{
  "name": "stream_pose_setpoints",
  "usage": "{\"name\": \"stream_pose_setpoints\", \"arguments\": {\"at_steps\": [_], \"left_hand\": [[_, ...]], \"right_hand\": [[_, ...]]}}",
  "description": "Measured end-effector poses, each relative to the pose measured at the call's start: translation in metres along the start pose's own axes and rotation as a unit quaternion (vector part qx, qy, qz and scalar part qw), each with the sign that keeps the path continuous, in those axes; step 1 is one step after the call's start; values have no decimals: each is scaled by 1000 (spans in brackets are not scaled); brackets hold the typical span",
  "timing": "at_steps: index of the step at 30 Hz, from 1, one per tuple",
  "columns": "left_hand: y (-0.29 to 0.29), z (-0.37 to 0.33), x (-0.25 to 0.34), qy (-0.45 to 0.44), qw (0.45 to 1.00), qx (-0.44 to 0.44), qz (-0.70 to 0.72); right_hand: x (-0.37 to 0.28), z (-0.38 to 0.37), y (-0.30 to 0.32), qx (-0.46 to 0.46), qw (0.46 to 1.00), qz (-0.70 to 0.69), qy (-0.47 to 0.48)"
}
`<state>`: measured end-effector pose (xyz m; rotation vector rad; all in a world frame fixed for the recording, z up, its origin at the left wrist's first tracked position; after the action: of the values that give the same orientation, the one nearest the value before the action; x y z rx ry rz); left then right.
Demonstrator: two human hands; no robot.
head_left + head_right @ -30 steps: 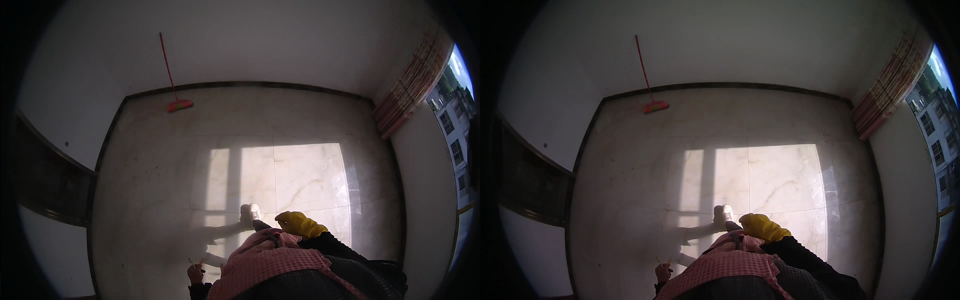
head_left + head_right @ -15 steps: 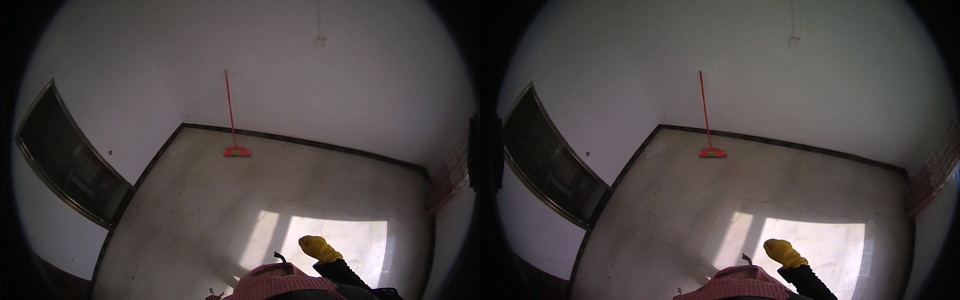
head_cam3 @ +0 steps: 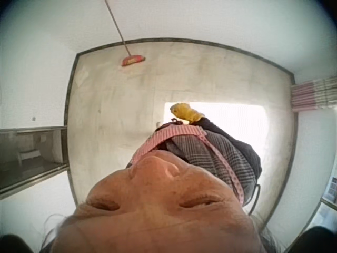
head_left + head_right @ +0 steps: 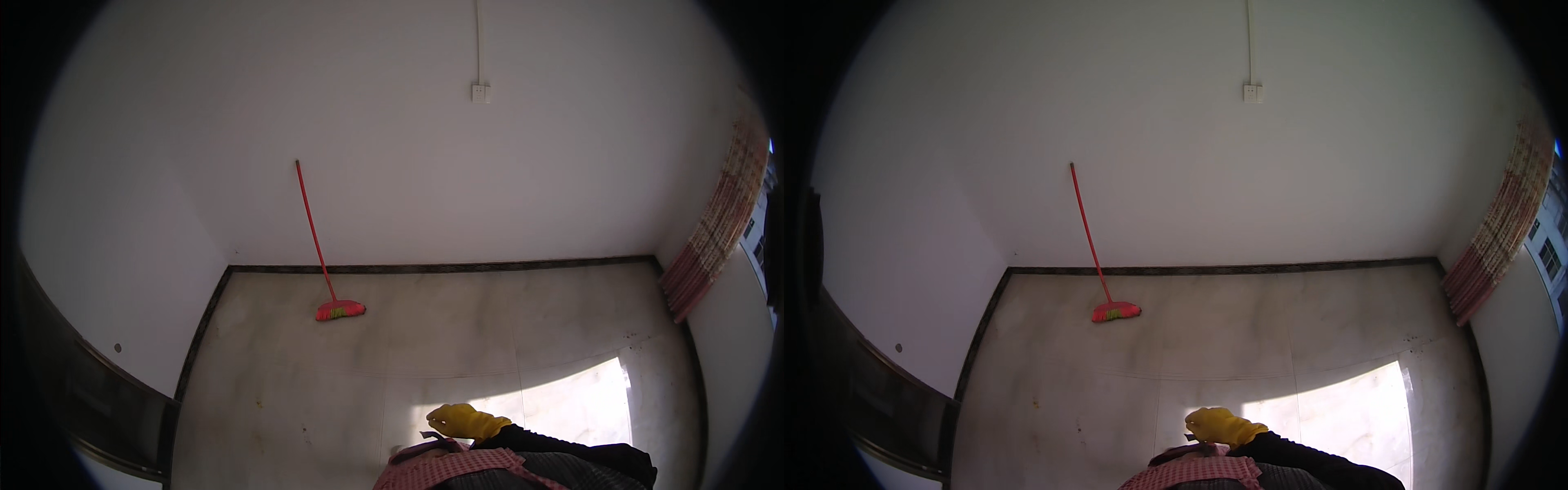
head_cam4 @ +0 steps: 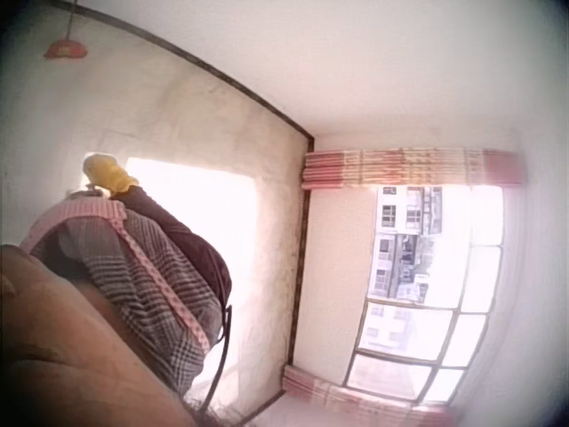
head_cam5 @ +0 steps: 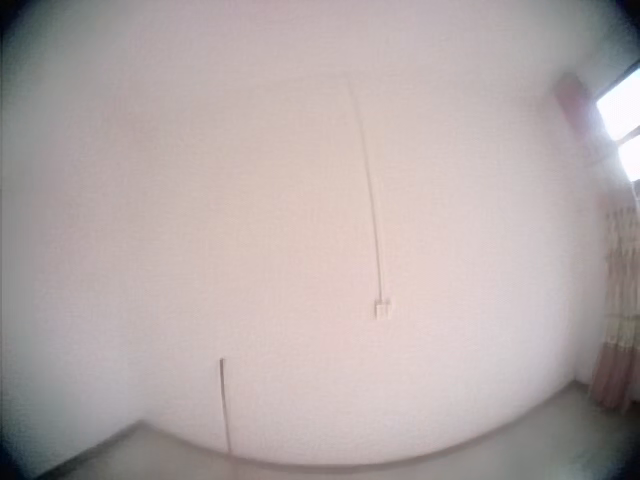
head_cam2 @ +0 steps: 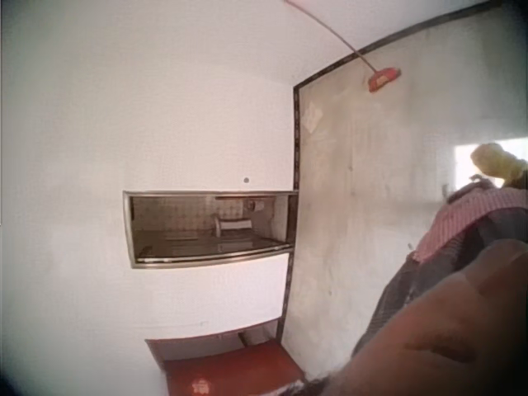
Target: The person scrapes debris from a window frame using a small tool while holding a curtain aside, then sweeps the tiled floor with a broom. The person moves the curtain to access the window track and later sweeps near the curtain and along the walls.
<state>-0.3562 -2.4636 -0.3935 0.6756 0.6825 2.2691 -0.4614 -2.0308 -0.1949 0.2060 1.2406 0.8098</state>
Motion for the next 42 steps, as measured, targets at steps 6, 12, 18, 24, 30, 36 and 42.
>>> {"name": "stream_pose_setpoints", "arguments": {"at_steps": [6, 12, 18, 24, 30, 36, 42], "left_hand": [[62, -86, 35, 3, 996, 15, 93], [86, -151, 113, -127, 965, 62, 220], [98, -193, 147, -22, 979, 82, 187], [116, -214, 161, 90, 977, 89, 169], [132, -262, 220, 101, 969, 90, 208], [172, -325, 258, 55, 988, 138, 47], [245, -400, 293, 21, 984, 164, 67]], "right_hand": [[-24, -71, 63, 103, 994, -24, 8], [3, -120, 112, 165, 982, -86, -35], [38, -249, 201, 199, 977, -64, -34], [12, -386, 281, 209, 973, -80, 56], [-46, -511, 311, 133, 980, -114, 97], [-95, -637, 331, 111, 968, -194, 110], [-193, -763, 378, 163, 967, -86, 176]]}}
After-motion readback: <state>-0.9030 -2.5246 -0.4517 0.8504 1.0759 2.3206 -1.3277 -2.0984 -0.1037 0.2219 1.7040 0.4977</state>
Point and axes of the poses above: each hand's wrist, its own z-axis away from the middle knuckle, its own y-axis out of the back of the hand, x = y × z, the point moved 8 cm from there along -z, towards the middle knuckle, and after that the axes turned 13 degrees about -z, right-handed, at the moved point
